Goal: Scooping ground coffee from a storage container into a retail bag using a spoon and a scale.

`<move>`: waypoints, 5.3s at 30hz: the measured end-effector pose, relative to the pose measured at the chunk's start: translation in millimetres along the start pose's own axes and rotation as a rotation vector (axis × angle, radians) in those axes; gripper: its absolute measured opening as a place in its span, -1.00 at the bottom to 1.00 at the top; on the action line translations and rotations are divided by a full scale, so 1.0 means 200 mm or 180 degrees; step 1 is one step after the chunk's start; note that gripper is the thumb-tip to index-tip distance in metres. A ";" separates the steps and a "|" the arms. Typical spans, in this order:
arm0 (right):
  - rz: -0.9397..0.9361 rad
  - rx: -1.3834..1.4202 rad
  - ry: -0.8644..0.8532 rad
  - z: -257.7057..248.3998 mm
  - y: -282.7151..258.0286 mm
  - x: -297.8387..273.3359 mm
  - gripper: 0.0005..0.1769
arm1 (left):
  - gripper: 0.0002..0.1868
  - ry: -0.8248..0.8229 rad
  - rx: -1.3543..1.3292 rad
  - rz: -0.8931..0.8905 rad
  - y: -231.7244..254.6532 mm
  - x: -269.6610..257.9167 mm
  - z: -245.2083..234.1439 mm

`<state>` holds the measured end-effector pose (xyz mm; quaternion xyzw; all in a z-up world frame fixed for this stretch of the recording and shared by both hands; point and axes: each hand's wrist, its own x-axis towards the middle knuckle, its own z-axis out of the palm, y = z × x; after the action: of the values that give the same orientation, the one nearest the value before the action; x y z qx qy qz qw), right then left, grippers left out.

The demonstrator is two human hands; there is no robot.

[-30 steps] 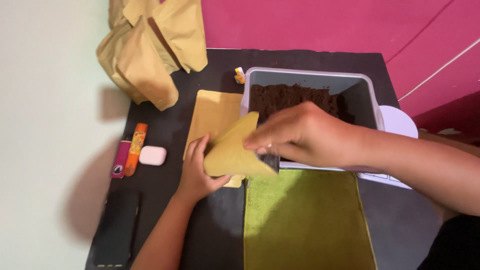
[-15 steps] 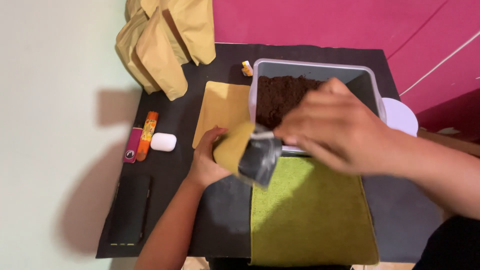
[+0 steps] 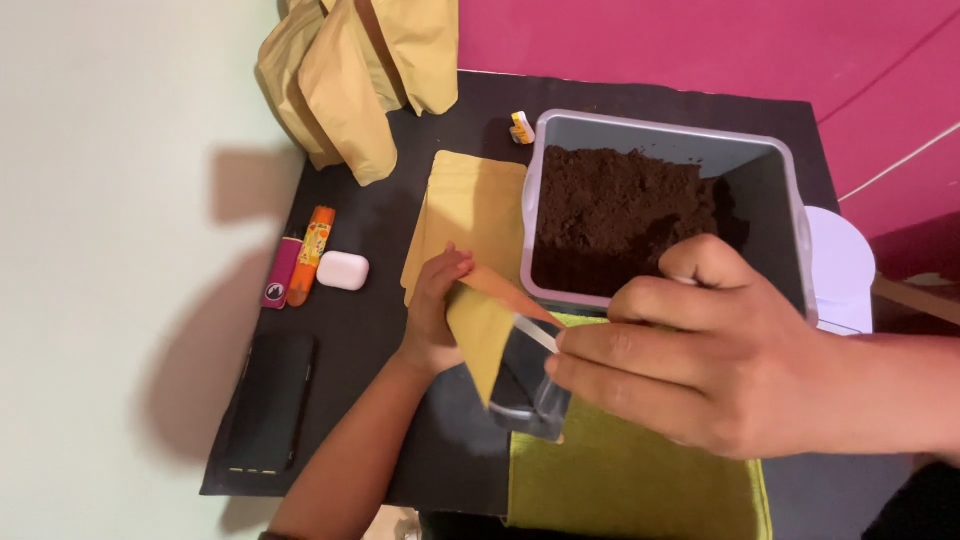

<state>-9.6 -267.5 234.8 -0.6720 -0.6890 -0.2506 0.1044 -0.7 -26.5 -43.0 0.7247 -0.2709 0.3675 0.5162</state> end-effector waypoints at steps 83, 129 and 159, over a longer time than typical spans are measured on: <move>0.3131 0.1626 -0.0863 0.82 0.70 -1.04 -0.78 | 0.09 0.0382 0.1682 -0.0355 -0.05 0.09 0.00; 0.3888 0.1265 -0.1327 -0.04 0.80 -0.50 -0.82 | -0.05 -0.0256 0.2167 0.0078 0.17 0.16 -0.04; 0.2003 0.1344 -0.0781 0.24 0.49 -0.22 -0.79 | -0.08 0.0129 0.1639 -0.0214 0.09 0.10 -0.02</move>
<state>99.4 -285.1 194.0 -0.8390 -0.4932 0.0229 0.2288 -3.6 -29.6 -16.6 0.8332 -0.1338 0.4215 0.3320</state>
